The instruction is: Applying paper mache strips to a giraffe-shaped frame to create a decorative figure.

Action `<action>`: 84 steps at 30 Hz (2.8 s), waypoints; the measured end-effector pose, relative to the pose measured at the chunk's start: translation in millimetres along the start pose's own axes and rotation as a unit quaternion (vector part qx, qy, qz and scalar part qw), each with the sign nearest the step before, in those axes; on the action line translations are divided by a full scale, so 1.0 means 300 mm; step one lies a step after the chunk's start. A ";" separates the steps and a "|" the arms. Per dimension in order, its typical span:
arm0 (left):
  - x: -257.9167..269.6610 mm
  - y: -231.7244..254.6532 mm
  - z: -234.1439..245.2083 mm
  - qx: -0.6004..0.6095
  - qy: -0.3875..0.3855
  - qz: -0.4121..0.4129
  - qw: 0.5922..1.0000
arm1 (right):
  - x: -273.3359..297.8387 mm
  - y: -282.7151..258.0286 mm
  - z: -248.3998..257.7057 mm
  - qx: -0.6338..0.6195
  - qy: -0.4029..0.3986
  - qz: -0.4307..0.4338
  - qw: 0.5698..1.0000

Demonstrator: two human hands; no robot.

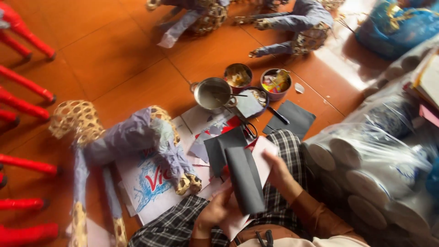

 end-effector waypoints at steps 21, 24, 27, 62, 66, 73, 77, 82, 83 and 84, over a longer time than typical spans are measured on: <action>-0.070 -0.136 0.133 0.252 -0.127 0.027 0.959 | 0.193 -0.182 -0.235 0.638 -0.341 -0.010 0.690; -0.153 -0.590 0.224 -0.161 0.001 0.019 0.987 | 0.370 -0.241 -0.344 0.498 -0.364 -0.148 0.773; -0.191 -0.523 0.178 -0.080 -0.072 -0.022 0.994 | 0.371 -0.342 -0.070 0.692 -0.220 -0.155 0.670; -0.190 -0.607 -0.206 -0.169 -0.157 -0.062 0.971 | 0.337 -0.300 0.509 0.800 -0.077 -0.022 0.594; -0.207 -0.625 -0.184 -0.165 -0.165 -0.080 0.969 | 0.313 -0.430 0.333 0.862 -0.076 0.096 0.492; -0.169 -0.488 -0.159 -0.146 -0.247 -0.012 0.958 | 0.306 -0.646 -0.359 0.695 -0.103 0.448 0.553; -0.177 -0.518 -0.061 0.006 -0.139 0.105 0.985 | 0.129 -0.338 -0.445 0.626 -0.297 0.291 0.660; -0.118 -0.576 0.206 0.253 0.102 0.051 0.961 | 0.066 0.003 -0.526 0.597 -0.397 0.179 0.674; -0.048 -0.448 0.238 0.351 0.088 -0.025 0.932 | 0.063 0.053 -0.535 0.583 -0.399 0.154 0.691; -0.036 -0.461 0.251 0.352 0.097 -0.033 0.931 | 0.061 0.065 -0.543 0.582 -0.409 0.155 0.685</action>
Point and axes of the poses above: each hand's wrist, its own x-axis away from the middle knuckle, its own z-axis out of the back of the hand, y = z × x, the point moved 8 cm from there along -x, towards the middle knuckle, and after that the axes turned 15 degrees about z, right-handed, at the moved point
